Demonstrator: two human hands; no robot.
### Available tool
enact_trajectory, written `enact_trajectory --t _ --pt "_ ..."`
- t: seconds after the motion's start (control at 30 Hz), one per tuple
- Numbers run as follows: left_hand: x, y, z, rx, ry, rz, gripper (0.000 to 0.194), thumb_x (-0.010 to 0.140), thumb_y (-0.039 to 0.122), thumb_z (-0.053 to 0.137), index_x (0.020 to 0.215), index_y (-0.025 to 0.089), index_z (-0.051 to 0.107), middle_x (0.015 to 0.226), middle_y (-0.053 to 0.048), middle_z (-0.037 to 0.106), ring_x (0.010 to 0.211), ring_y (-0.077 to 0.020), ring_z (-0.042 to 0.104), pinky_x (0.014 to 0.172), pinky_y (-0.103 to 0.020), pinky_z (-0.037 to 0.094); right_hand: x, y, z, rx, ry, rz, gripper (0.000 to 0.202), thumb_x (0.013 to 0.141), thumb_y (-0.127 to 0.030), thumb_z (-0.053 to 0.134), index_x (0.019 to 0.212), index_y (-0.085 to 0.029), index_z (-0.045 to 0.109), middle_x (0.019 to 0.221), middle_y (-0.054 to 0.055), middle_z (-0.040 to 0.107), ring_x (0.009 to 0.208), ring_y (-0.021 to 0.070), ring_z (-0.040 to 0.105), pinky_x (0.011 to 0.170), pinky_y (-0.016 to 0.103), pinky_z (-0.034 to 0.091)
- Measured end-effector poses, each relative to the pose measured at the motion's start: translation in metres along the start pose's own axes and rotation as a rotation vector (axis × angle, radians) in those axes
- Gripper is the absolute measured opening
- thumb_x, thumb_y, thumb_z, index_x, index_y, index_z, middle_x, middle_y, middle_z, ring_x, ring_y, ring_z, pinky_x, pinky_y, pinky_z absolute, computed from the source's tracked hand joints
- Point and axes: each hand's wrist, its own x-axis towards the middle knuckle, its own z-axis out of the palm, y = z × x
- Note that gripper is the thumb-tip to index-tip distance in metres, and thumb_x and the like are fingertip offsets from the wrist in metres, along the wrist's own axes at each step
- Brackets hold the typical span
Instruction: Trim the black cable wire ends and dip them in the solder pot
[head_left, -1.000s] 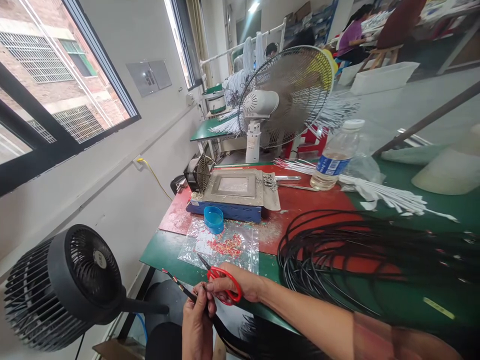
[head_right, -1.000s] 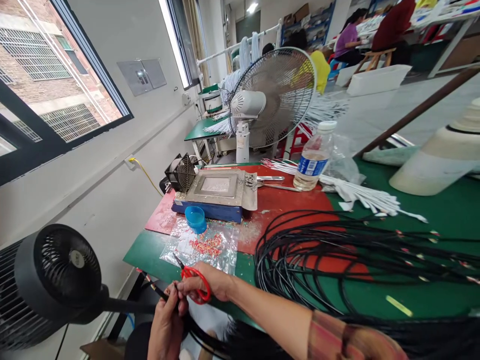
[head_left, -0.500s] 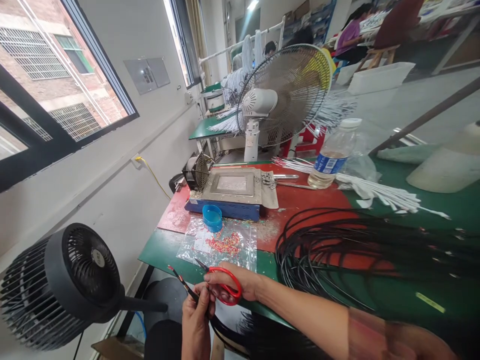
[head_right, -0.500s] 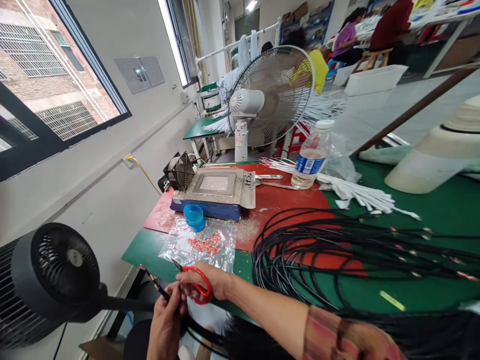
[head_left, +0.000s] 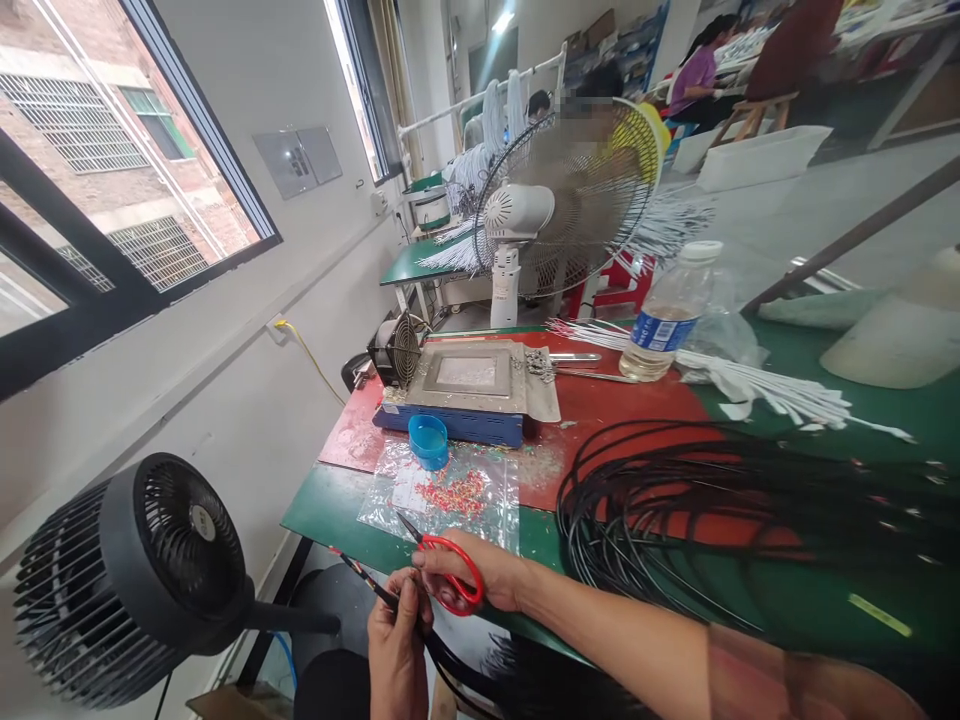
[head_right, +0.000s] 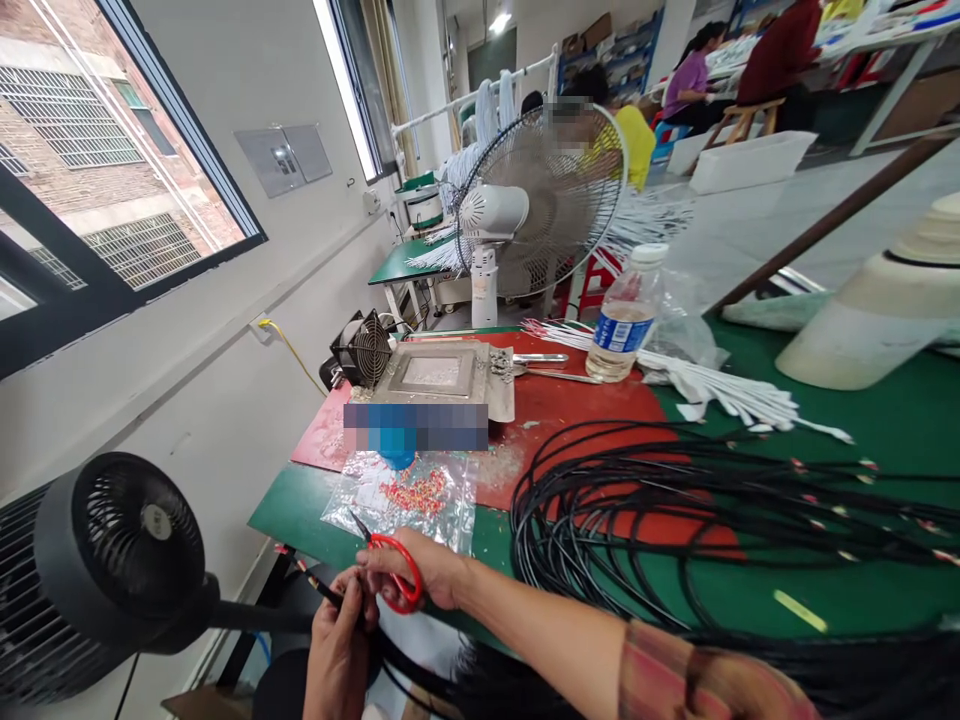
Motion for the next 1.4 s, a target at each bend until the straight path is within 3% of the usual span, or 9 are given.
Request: enact_trajectory --t 0.53,0.77,1.07,1.4 --pt "0.005 0.0 0.001 -0.071 -0.021 -0.018 0.02 0.073 0.037 0.054 0.067 0.018 0.057 0.054 0.005 0.046 0.052 -0.0059 0.038 0.054 -0.022 0.03 0.003 0.005 -0.001 -0.019 -0.04 -0.029 0.039 0.069 -0.045 0.06 0.051 -0.011 0.054 0.041 -0.003 0.047 0.034 0.0041 0.039 0.034 0.016 0.025" --pt "0.001 0.003 0.004 -0.032 -0.031 -0.026 0.02 0.072 0.037 0.056 0.072 0.017 0.061 0.054 0.005 0.048 0.051 -0.0047 0.036 0.052 -0.021 0.029 -0.001 -0.001 0.003 0.005 0.02 0.044 0.041 0.07 -0.047 0.058 0.051 -0.011 0.053 0.042 -0.003 0.049 0.034 0.0044 0.041 0.033 0.015 0.026" --pt "0.0 -0.001 0.001 -0.039 -0.052 -0.04 0.019 0.072 0.035 0.057 0.072 0.016 0.06 0.053 0.004 0.047 0.051 -0.0055 0.036 0.051 -0.022 0.028 0.0 -0.005 0.003 0.071 0.004 0.114 0.024 0.068 -0.028 0.056 0.05 -0.012 0.055 0.041 -0.003 0.049 0.034 0.0034 0.04 0.033 0.014 0.027" --pt "-0.002 0.0 0.002 -0.08 -0.087 -0.028 0.015 0.07 0.033 0.059 0.068 0.017 0.061 0.052 0.004 0.05 0.053 -0.0066 0.041 0.054 -0.021 0.032 0.002 -0.002 -0.002 0.098 -0.021 0.157 0.02 0.067 -0.027 0.059 0.054 -0.012 0.056 0.042 -0.004 0.049 0.034 0.0034 0.04 0.033 0.013 0.027"
